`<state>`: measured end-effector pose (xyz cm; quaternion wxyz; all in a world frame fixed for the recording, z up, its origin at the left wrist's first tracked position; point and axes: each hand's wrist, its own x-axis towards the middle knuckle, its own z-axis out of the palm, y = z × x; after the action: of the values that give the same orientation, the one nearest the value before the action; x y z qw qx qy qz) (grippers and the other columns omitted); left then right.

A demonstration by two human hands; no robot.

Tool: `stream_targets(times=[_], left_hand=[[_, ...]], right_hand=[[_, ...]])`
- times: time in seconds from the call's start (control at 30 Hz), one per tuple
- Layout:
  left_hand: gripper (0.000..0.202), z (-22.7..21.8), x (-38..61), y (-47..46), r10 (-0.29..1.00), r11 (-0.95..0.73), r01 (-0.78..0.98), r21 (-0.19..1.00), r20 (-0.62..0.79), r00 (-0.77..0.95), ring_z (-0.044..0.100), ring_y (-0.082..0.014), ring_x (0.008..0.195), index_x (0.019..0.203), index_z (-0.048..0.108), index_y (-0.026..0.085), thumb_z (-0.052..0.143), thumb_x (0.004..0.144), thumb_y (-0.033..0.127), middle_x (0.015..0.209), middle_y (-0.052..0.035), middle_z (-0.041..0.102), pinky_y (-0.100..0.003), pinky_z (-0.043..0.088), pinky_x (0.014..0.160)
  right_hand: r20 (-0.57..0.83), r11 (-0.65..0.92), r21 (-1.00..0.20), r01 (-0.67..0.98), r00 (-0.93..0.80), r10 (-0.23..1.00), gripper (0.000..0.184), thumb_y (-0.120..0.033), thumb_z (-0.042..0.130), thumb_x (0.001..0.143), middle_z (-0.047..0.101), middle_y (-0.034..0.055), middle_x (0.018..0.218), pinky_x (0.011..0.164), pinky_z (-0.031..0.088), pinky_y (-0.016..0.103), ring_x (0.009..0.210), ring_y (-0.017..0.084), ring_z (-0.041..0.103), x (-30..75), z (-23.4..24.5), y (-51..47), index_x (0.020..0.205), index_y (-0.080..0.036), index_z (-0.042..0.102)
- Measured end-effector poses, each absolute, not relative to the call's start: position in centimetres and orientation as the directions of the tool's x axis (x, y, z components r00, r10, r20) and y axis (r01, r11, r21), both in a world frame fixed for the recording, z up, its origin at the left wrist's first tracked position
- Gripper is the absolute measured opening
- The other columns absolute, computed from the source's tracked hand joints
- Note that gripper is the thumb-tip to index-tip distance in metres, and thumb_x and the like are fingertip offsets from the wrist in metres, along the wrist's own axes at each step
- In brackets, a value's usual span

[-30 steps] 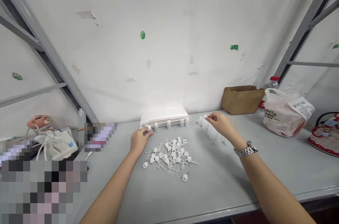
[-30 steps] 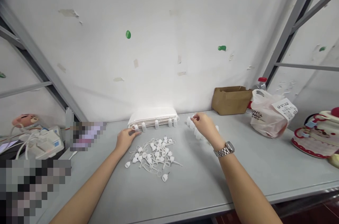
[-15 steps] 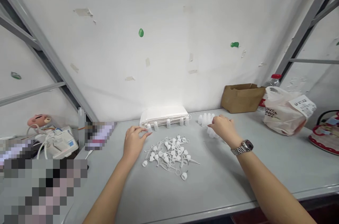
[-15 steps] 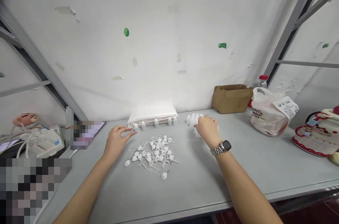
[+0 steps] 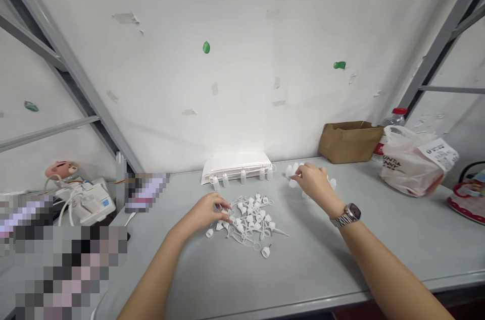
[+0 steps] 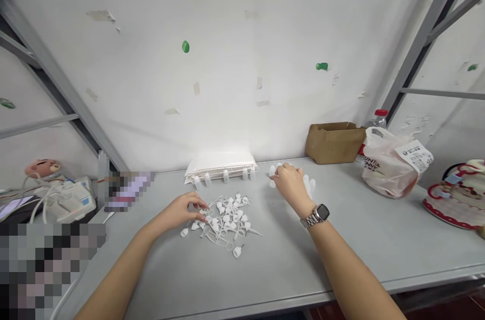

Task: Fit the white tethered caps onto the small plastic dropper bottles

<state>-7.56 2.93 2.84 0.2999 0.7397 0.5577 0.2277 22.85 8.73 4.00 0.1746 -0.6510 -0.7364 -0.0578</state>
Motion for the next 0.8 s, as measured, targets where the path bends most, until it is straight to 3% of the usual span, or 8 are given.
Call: stream_targets(times=[0.17,0.37,0.57,0.7,0.8], left_hand=[[0.025,2.4,-6.7,3.2,0.974,-0.223,0.726,0.651,0.126,0.187,0.054,-0.0193,0.081,0.079,0.067,0.024,0.051,0.072,0.042,0.085,-0.0036,0.060,-0.031,0.041,0.075],[0.027,0.6,-6.2,3.7,0.977,-0.184,0.792,0.582,0.195,0.084,0.051,-0.0223,0.088,0.088,0.061,0.023,0.056,0.069,0.041,0.084,-0.0037,0.057,-0.035,0.040,0.078],[0.032,-0.8,-4.8,4.7,0.956,-0.257,0.770,0.584,0.268,0.116,0.049,-0.0215,0.093,0.101,0.059,0.024,0.050,0.075,0.040,0.088,-0.0041,0.055,-0.036,0.038,0.085],[0.023,-1.6,-4.2,6.0,0.942,-0.285,0.785,0.551,0.312,0.123,0.048,-0.0223,0.092,0.089,0.065,0.022,0.051,0.076,0.035,0.087,-0.0053,0.058,-0.037,0.037,0.085],[0.016,-1.8,-4.2,6.4,0.936,-0.294,0.778,0.556,0.333,0.116,0.050,-0.0222,0.089,0.076,0.067,0.021,0.054,0.073,0.031,0.083,-0.0052,0.060,-0.038,0.037,0.084]], right_hand=[[0.307,0.360,-0.271,0.893,-0.274,0.911,0.018,-0.028,0.049,0.081,0.059,0.0041,0.077,0.069,0.032,0.030,0.068,0.017,0.053,20.9,3.4,7.7,0.069,-0.017,0.054],[0.206,0.351,-0.315,0.882,-0.297,0.932,0.014,-0.028,0.051,0.079,0.059,0.0043,0.073,0.057,0.032,0.026,0.062,0.016,0.052,19.6,2.2,7.3,0.070,-0.017,0.053],[0.214,0.376,-0.341,0.862,-0.318,0.924,0.016,-0.029,0.053,0.078,0.054,0.0058,0.079,0.059,0.037,0.025,0.065,0.015,0.053,19.0,1.3,7.4,0.068,-0.017,0.052],[0.342,0.419,-0.457,0.785,-0.280,0.897,0.024,-0.039,0.045,0.082,0.053,0.0053,0.080,0.057,0.038,0.026,0.062,0.014,0.052,18.3,1.8,6.6,0.071,-0.018,0.046],[0.258,0.393,-0.630,0.670,-0.297,0.919,0.024,-0.043,0.049,0.078,0.053,-0.0005,0.065,0.051,0.037,0.024,0.054,0.013,0.049,17.6,2.1,5.7,0.077,-0.019,0.044]])
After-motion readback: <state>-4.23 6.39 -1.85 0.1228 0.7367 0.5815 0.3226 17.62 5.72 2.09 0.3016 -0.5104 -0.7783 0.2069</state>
